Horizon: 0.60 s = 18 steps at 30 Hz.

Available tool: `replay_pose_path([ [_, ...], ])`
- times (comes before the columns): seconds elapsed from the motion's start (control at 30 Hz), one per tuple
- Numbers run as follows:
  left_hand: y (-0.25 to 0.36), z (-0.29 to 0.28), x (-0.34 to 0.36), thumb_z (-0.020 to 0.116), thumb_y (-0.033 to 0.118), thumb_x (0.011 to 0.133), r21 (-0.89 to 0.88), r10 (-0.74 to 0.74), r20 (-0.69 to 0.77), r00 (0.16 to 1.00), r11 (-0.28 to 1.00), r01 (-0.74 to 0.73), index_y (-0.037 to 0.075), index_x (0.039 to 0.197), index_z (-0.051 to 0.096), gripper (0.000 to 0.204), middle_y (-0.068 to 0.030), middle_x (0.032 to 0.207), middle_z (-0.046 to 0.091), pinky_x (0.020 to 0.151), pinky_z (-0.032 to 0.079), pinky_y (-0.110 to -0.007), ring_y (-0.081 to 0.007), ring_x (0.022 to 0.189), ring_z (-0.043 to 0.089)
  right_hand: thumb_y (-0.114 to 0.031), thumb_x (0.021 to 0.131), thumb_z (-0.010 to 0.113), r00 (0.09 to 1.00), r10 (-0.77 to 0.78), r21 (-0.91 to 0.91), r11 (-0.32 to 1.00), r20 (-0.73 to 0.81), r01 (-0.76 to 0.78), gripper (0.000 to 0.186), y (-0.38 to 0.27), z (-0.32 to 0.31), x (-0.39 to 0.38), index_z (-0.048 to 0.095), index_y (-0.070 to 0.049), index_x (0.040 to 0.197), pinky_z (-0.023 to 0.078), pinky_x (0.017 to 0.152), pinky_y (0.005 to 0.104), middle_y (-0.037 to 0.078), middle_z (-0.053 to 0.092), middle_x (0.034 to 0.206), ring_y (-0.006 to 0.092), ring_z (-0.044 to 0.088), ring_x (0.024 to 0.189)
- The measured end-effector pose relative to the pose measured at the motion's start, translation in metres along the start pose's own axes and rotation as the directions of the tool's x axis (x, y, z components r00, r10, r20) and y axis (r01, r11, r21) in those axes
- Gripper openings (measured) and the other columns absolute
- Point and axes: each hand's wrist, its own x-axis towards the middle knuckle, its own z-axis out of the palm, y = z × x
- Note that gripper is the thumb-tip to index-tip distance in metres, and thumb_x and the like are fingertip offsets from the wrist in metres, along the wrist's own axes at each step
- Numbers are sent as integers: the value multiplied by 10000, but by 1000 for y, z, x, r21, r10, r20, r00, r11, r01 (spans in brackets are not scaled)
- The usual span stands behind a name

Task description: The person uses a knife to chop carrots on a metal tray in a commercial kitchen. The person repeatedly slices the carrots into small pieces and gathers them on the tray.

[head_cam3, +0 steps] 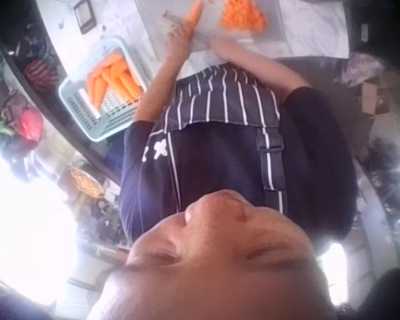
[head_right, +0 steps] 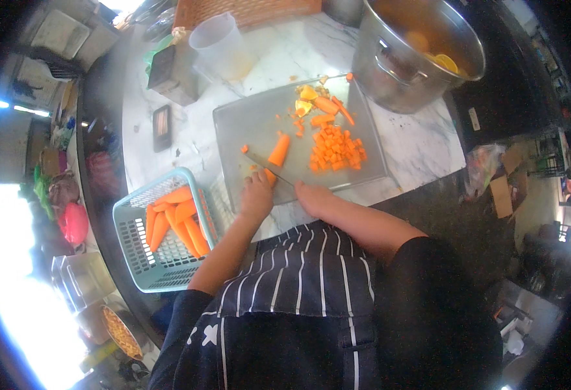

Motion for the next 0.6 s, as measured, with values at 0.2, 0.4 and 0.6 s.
replay_pose_path([
  [0.2,-12,1,-4,683,190,748,-284,-73,-128,989,958,34,47,1221,437,552,-161,1114,523,868,441,-442,-349,1070,507,-102,861,480,992,-14,20,1000,-127,17,195,7,-8,-9,427,7,1013,501,640,467,214,646,832,383,639,764],
  [0.4,-9,1,-10,730,93,712,-793,-221,-225,949,608,-46,36,1205,451,569,-200,1117,540,885,429,-428,-379,1043,510,-158,857,551,909,-133,111,975,-395,191,219,9,-26,-42,426,-41,993,499,627,454,143,660,838,345,641,744],
  [0.6,7,16,-11,738,77,712,-773,-215,-244,945,633,-56,17,1196,452,565,-206,1115,539,866,451,-411,-369,1024,536,-162,872,541,858,-221,70,956,-463,284,204,-5,-20,-37,410,-31,959,492,585,440,132,652,811,340,633,710],
])
